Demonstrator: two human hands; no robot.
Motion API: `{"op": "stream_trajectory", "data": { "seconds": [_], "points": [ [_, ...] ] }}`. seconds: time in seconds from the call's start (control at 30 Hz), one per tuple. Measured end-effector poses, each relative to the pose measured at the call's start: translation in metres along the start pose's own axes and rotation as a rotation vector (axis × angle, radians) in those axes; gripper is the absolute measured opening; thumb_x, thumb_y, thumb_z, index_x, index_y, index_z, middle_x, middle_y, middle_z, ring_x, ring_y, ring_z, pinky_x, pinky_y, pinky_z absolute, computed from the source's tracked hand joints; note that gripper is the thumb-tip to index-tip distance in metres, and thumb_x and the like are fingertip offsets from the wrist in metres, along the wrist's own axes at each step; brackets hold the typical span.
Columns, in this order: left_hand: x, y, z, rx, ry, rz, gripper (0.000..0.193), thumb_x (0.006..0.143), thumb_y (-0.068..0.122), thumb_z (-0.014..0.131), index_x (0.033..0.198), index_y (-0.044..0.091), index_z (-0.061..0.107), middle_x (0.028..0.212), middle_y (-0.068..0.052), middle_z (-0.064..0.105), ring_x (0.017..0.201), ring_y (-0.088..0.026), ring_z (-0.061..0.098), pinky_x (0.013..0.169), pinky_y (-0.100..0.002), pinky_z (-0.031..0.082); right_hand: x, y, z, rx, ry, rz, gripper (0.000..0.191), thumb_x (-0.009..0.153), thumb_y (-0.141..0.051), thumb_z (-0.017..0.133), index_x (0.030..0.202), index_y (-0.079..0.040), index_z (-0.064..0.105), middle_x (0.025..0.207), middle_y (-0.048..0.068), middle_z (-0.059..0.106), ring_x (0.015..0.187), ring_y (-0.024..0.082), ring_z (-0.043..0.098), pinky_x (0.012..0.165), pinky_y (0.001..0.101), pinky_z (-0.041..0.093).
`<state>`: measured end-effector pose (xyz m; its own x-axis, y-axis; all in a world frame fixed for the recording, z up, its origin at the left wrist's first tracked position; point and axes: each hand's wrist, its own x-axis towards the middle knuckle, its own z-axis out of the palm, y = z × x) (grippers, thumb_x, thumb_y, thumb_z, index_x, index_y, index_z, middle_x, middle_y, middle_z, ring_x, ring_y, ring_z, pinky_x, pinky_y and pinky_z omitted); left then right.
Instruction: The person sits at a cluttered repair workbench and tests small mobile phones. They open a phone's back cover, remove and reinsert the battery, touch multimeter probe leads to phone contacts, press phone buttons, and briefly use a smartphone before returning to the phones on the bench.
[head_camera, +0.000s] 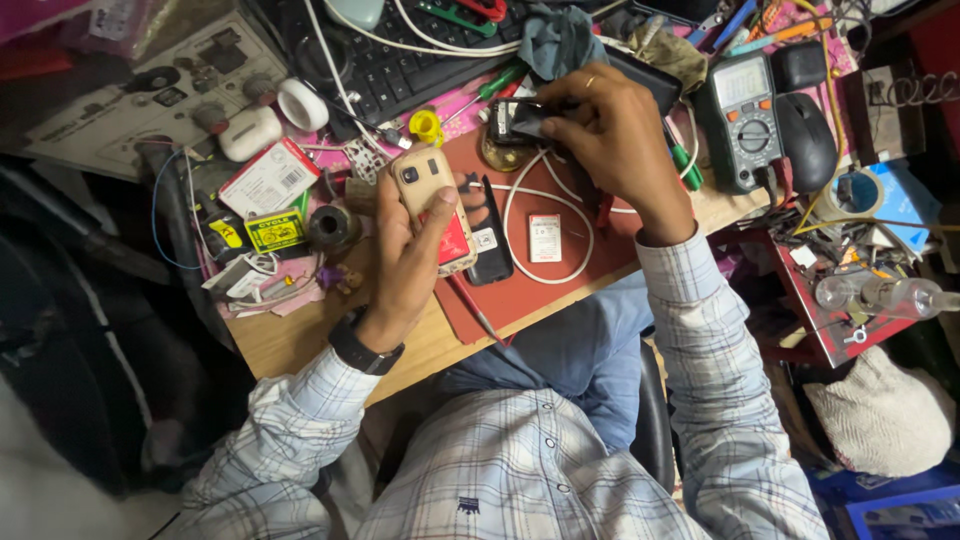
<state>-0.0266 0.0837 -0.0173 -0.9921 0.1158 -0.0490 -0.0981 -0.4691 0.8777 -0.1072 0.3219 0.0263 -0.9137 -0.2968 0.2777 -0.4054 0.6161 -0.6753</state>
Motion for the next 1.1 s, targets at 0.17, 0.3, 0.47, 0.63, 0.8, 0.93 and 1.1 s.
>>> {"op": "stream_trajectory", "data": {
  "seconds": [0.17, 0.3, 0.47, 0.63, 0.8, 0.93, 1.1],
  "points": [
    [0.001, -0.001, -0.005, 0.04, 0.008, 0.06, 0.047, 0.109, 0.009, 0.054, 0.151, 0.004, 0.035, 0.125, -0.01, 0.059, 0.107, -0.018, 0.07, 0.092, -0.036, 0.064, 0.001, -0.006, -0.006, -0.045, -0.069, -0.004, 0.039, 0.078, -0.006, 0.087, 0.114, -0.002, 0.072, 0.099, 0.012, 0.061, 0.072, 0.019, 0.065, 0.065, 0.0335, 0.051],
    [0.0, -0.001, -0.004, 0.03, -0.004, 0.051, 0.05, 0.109, 0.009, 0.054, 0.155, 0.005, 0.033, 0.124, -0.01, 0.059, 0.106, -0.018, 0.069, 0.091, -0.036, 0.064, 0.003, -0.007, -0.007, -0.114, -0.106, -0.095, 0.038, 0.079, -0.003, 0.084, 0.115, -0.003, 0.072, 0.104, 0.011, 0.063, 0.081, 0.024, 0.064, 0.073, 0.0361, 0.051],
    [0.0, -0.001, -0.003, 0.033, -0.007, 0.069, 0.052, 0.11, 0.009, 0.054, 0.157, 0.004, 0.032, 0.127, -0.011, 0.058, 0.108, -0.018, 0.069, 0.092, -0.036, 0.064, 0.001, -0.004, -0.008, -0.241, -0.041, -0.228, 0.034, 0.08, 0.001, 0.079, 0.114, -0.004, 0.073, 0.112, 0.011, 0.065, 0.105, 0.033, 0.061, 0.091, 0.0419, 0.05],
    [0.001, 0.004, -0.003, 0.039, -0.024, 0.074, 0.057, 0.11, 0.01, 0.052, 0.161, 0.004, 0.027, 0.13, -0.013, 0.058, 0.111, -0.02, 0.069, 0.096, -0.038, 0.063, 0.001, -0.002, -0.006, -0.19, -0.067, -0.14, 0.032, 0.083, -0.001, 0.078, 0.115, -0.006, 0.073, 0.116, 0.01, 0.067, 0.112, 0.034, 0.061, 0.096, 0.0426, 0.048],
    [0.0, 0.01, -0.007, 0.197, -0.017, 0.164, 0.059, 0.111, 0.008, 0.051, 0.163, 0.003, 0.022, 0.143, -0.017, 0.055, 0.122, -0.024, 0.068, 0.106, -0.039, 0.061, 0.001, -0.003, -0.002, -0.178, -0.077, -0.112, 0.03, 0.088, -0.005, 0.079, 0.117, -0.008, 0.072, 0.119, 0.009, 0.067, 0.114, 0.032, 0.061, 0.098, 0.0426, 0.048],
    [0.001, 0.008, -0.014, 0.433, 0.048, 0.299, 0.057, 0.114, 0.006, 0.049, 0.164, 0.002, 0.023, 0.157, -0.018, 0.046, 0.134, -0.026, 0.063, 0.112, -0.037, 0.055, 0.002, -0.005, -0.002, -0.238, -0.081, -0.162, 0.039, 0.082, -0.009, 0.083, 0.119, -0.007, 0.071, 0.12, 0.011, 0.066, 0.114, 0.035, 0.057, 0.097, 0.0469, 0.043],
    [0.003, -0.001, -0.018, 0.655, 0.125, 0.402, 0.056, 0.115, 0.005, 0.049, 0.164, 0.002, 0.024, 0.163, -0.018, 0.041, 0.142, -0.027, 0.058, 0.118, -0.036, 0.05, 0.006, -0.006, -0.002, -0.312, -0.136, -0.109, 0.047, 0.082, -0.015, 0.085, 0.126, -0.009, 0.069, 0.113, 0.011, 0.063, 0.114, 0.035, 0.056, 0.096, 0.0504, 0.037]
  ]
}}
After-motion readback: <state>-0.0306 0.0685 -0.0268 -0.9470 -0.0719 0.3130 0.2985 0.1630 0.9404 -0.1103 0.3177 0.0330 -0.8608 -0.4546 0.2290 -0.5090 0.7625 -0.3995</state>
